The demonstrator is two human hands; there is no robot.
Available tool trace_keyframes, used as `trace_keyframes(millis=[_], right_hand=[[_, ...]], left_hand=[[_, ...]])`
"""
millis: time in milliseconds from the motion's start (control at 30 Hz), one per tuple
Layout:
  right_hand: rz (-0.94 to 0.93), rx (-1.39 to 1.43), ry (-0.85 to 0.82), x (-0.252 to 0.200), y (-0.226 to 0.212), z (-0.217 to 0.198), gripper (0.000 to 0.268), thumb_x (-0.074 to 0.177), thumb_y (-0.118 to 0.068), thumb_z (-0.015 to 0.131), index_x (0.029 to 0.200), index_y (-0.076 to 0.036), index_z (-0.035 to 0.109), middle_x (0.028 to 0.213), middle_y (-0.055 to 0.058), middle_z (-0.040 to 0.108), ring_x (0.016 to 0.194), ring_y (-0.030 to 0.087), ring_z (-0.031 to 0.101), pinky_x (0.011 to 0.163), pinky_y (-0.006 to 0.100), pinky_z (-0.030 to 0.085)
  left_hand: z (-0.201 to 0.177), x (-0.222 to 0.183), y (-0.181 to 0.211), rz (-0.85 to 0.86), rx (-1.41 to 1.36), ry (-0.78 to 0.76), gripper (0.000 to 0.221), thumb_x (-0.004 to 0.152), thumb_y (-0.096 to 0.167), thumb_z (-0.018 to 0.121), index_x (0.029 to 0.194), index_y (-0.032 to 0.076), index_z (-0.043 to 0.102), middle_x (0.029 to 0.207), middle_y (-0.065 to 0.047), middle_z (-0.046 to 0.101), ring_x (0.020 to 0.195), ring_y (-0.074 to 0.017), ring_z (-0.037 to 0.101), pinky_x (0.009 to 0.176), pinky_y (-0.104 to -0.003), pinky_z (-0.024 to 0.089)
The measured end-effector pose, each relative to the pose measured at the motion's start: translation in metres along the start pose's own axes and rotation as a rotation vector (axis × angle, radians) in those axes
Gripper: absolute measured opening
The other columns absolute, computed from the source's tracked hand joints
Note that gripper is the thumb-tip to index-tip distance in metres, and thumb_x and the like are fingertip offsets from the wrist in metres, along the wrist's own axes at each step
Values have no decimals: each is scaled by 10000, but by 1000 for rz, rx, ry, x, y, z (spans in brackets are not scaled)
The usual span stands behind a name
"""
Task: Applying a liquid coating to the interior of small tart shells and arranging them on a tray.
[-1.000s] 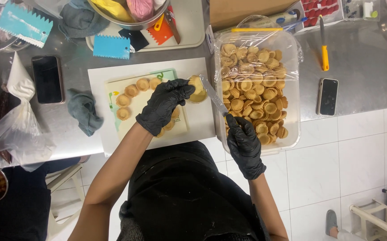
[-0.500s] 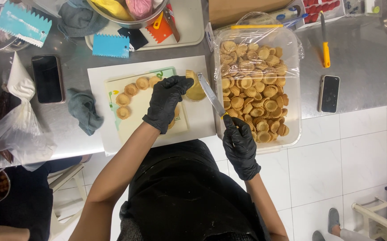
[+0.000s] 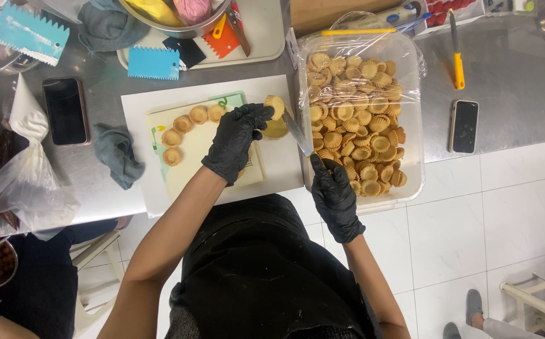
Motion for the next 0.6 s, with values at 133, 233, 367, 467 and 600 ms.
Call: trace_keyframes(millis=[133, 233, 367, 467, 600], right_hand=[[-111, -132, -12, 4, -14, 5, 613, 913, 40, 631, 1479, -184, 568, 1184, 118, 628, 958, 231, 665, 782, 316, 553], [-119, -105, -29, 7, -14, 11, 620, 918, 22, 627, 1497, -184, 546, 1217, 136, 605, 1014, 250, 655, 808, 328, 555], [-114, -60, -33, 13, -16, 15, 588, 942, 1, 643, 1492, -184, 546, 1208, 128, 603, 1019, 260, 646, 824, 346, 548], [-74, -18, -50, 17, -14, 20, 573, 945, 1, 643, 1480, -187, 561, 1169, 115, 610, 976, 252, 646, 816, 352, 544], [-30, 25, -44, 20, -16, 24, 561, 940, 16, 638, 1459, -191, 587, 1125, 106, 628, 939, 244, 653, 817, 354, 546]], left_hand=[[6, 1, -5, 68, 89, -58, 203, 947, 179, 726, 1116, 86, 788, 943, 22, 741, 792, -67, 597, 706, -242, 483], [20, -16, 9, 321, 175, -160, 206, 960, 149, 781, 1158, 110, 741, 1003, 28, 701, 856, -78, 608, 755, -258, 523], [35, -87, 48, 1052, 941, -70, 325, 932, 129, 743, 1248, 186, 694, 977, 3, 615, 869, -175, 604, 712, -312, 518], [15, -122, 20, 1263, 1533, 16, 429, 899, 83, 701, 1318, 172, 720, 852, -16, 561, 782, -208, 572, 632, -341, 489], [-76, -133, -28, 1001, 1472, 89, 320, 855, 122, 694, 1168, 174, 739, 783, -27, 582, 753, -264, 580, 641, -429, 486]])
Point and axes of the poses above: each hand's wrist, its own x-axis towards the middle knuckle, its own z-axis out of the palm, y = z × x, the point moved 7 cm from there along x, towards the middle knuckle
